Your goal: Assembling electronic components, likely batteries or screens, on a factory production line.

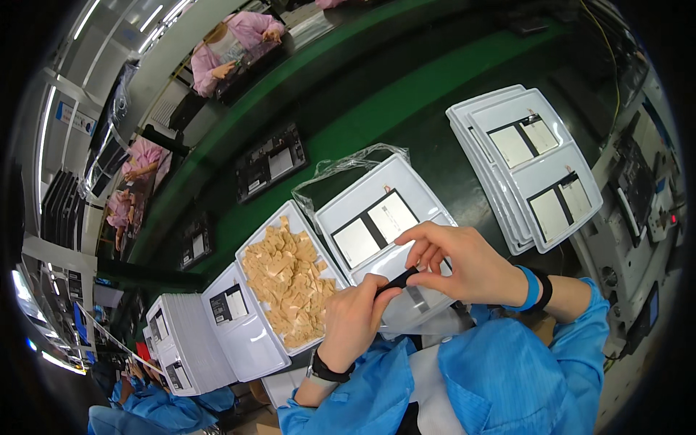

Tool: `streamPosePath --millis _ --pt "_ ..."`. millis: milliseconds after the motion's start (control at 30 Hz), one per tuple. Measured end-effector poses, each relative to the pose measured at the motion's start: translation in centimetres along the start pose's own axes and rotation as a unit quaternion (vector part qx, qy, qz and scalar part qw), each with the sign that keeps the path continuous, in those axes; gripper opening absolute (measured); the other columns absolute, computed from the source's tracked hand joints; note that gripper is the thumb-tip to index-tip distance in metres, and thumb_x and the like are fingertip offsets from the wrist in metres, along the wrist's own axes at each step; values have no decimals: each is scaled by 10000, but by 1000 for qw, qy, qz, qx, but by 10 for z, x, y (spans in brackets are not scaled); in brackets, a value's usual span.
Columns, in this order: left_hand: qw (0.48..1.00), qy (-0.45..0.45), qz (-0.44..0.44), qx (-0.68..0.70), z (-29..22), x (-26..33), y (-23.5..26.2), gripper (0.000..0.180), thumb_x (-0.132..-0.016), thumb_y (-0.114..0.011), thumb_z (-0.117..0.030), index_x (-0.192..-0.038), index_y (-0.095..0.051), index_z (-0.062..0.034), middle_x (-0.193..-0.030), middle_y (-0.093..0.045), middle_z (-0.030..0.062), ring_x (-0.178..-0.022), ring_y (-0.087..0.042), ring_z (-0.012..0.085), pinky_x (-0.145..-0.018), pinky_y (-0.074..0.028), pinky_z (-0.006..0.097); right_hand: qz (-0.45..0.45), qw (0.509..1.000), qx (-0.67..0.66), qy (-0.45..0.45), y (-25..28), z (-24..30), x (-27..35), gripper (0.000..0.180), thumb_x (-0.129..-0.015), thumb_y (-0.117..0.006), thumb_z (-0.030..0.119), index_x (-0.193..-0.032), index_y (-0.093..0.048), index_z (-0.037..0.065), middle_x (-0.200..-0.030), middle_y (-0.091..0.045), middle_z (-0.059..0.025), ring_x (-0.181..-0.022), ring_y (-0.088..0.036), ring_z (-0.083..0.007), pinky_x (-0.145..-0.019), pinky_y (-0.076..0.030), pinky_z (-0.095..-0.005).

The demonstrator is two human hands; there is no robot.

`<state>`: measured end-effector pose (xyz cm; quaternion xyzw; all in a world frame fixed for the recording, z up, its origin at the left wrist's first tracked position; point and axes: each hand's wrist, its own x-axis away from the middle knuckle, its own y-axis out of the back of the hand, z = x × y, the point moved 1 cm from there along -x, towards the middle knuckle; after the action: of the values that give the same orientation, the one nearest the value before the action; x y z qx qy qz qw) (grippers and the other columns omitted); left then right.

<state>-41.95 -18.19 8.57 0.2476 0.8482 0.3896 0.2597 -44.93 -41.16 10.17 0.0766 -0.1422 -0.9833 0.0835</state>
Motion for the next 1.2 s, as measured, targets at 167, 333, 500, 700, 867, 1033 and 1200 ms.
streamPosePath --millis 167,333,500,700,867,1033,1200 --pt "999 23 43 -23 16 -5 -18 330 -954 -764 -373 -998 -624 -77 -696 -678 99 -591 -682 304 -530 -492 395 55 997 44 -11 7 -17 -22 472 -846 -820 17 -1280 -632 29 -895 -733 -75 -785 -712 -192 -732 -581 -316" --pt "993 58 106 10 36 -12 -35 526 -921 -732 -562 -1081 -588 -83 -685 -689 97 -622 -716 317 -531 -516 405 87 991 94 -28 13 -14 -38 358 -846 -768 -38 -1172 -633 24 -853 -720 -99 -809 -732 -229 -726 -581 -353" --pt "967 112 223 -52 58 -23 -38 652 -922 -692 -634 -1119 -576 -23 -703 -705 112 -646 -742 311 -518 -550 398 25 992 127 10 33 -10 -70 341 -854 -755 -66 -1156 -620 19 -871 -712 -104 -811 -732 -216 -729 -579 -328" --pt "983 74 126 -114 90 -57 -55 842 -928 -699 -627 -1424 -527 31 -687 -688 116 -578 -717 302 -500 -540 393 25 989 -9 -149 44 -105 -140 346 -893 -762 -61 -1188 -598 14 -872 -729 -73 -811 -718 -124 -713 -571 -266" --pt "976 98 141 -133 119 -64 -73 848 -928 -744 -542 -1466 -480 58 -767 -696 92 -623 -723 264 -539 -556 363 58 983 6 -174 26 -164 -155 346 -904 -761 -47 -1196 -584 10 -851 -749 -90 -744 -734 -140 -664 -587 -267" --pt "979 99 141 -104 128 -63 -75 851 -909 -776 -505 -1467 -473 62 -826 -705 121 -682 -736 263 -586 -576 356 50 979 6 -199 21 -161 -164 364 -902 -763 -49 -1204 -572 17 -859 -753 -97 -748 -749 -152 -619 -592 -276" --pt "979 95 152 -100 130 -67 -74 869 -895 -792 -495 -1467 -464 72 -834 -703 122 -693 -733 261 -607 -583 347 46 977 11 -209 18 -163 -168 388 -895 -763 -64 -1217 -564 24 -860 -749 -106 -738 -751 -162 -605 -606 -286"
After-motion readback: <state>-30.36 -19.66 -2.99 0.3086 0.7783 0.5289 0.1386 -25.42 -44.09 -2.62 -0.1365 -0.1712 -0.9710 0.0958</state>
